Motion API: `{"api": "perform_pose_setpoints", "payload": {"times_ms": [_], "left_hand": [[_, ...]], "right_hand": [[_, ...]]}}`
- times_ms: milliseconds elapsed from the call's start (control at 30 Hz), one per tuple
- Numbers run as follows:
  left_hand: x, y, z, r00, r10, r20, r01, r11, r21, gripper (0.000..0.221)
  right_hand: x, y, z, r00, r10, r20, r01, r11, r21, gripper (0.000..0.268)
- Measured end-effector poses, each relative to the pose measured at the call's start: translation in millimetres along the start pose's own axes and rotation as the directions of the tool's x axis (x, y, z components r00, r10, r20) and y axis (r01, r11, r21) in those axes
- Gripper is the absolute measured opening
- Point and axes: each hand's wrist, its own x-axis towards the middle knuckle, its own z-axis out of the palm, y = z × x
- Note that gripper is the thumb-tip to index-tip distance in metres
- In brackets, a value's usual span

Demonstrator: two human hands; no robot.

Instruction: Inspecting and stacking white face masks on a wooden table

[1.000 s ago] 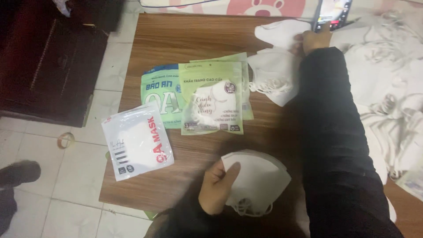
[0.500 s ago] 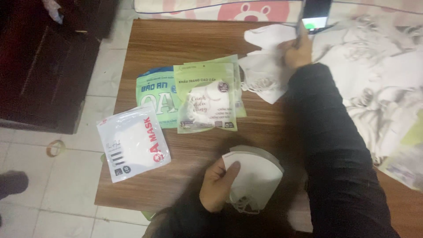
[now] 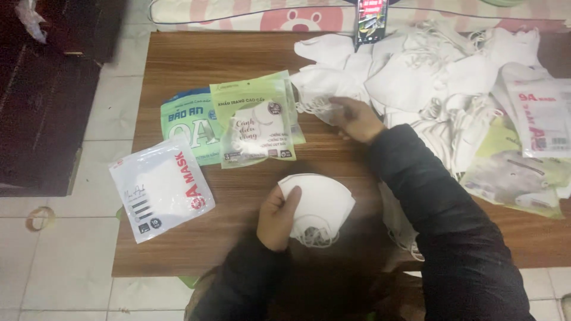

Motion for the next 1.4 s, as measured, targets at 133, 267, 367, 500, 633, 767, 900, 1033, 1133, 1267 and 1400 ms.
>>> {"api": "perform_pose_setpoints", "payload": {"times_ms": [133, 267, 367, 500, 633, 767, 900, 1033, 1133, 1267, 1400], "left_hand": [[8, -11, -1, 0.999, 0.038, 0.010, -0.038, 0.999, 0.013, 0.034], [13, -18, -3, 0.999, 0.047, 0.025, -0.048, 0.998, 0.039, 0.033], [16, -18, -6, 0.999, 0.051, 0.019, -0.052, 0.998, 0.037, 0.033], [10, -9, -2, 0.999, 0.027, 0.018, -0.027, 0.999, 0.023, 0.035], [5, -7, -1, 1.000, 0.024, 0.007, -0.024, 0.999, 0.028, 0.038], [-4, 1, 5, 1.000, 0.016, 0.022, -0.018, 0.994, 0.106, 0.031], [-3, 0, 2, 1.000, 0.001, 0.022, -0.004, 0.989, 0.148, 0.028], [-1, -5, -1, 0.999, -0.037, -0.003, 0.037, 0.990, 0.139, 0.028], [1, -9, -3, 0.999, -0.037, 0.028, 0.033, 0.990, 0.140, 0.027], [-1, 4, 1, 0.994, -0.102, -0.028, 0.104, 0.989, 0.103, 0.030], [-1, 16, 5, 0.991, -0.133, -0.032, 0.136, 0.985, 0.104, 0.027]], "right_hand": [[-11, 23, -4, 1.000, 0.017, -0.002, -0.017, 1.000, 0.017, 0.051], [-13, 33, -2, 0.998, 0.065, -0.021, -0.065, 0.998, 0.023, 0.052], [-23, 20, 4, 0.996, 0.091, -0.001, -0.091, 0.995, -0.040, 0.054], [-26, 17, 10, 0.997, -0.063, -0.032, 0.052, 0.956, -0.288, 0.054], [10, 4, -3, 0.994, -0.074, -0.082, 0.050, 0.963, -0.263, 0.059], [78, 24, -12, 0.975, -0.011, -0.223, -0.015, 0.993, -0.117, 0.078], [233, 200, -51, 0.947, -0.270, -0.176, 0.323, 0.792, 0.518, 0.092], [208, 70, -21, 0.900, 0.254, -0.354, -0.073, 0.890, 0.451, 0.092], [225, 72, -29, 0.876, 0.248, -0.415, -0.064, 0.910, 0.409, 0.092], [256, 94, -39, 0.870, 0.285, -0.402, -0.083, 0.889, 0.451, 0.094], [239, 58, -39, 0.855, 0.310, -0.416, -0.208, 0.939, 0.274, 0.089]]}}
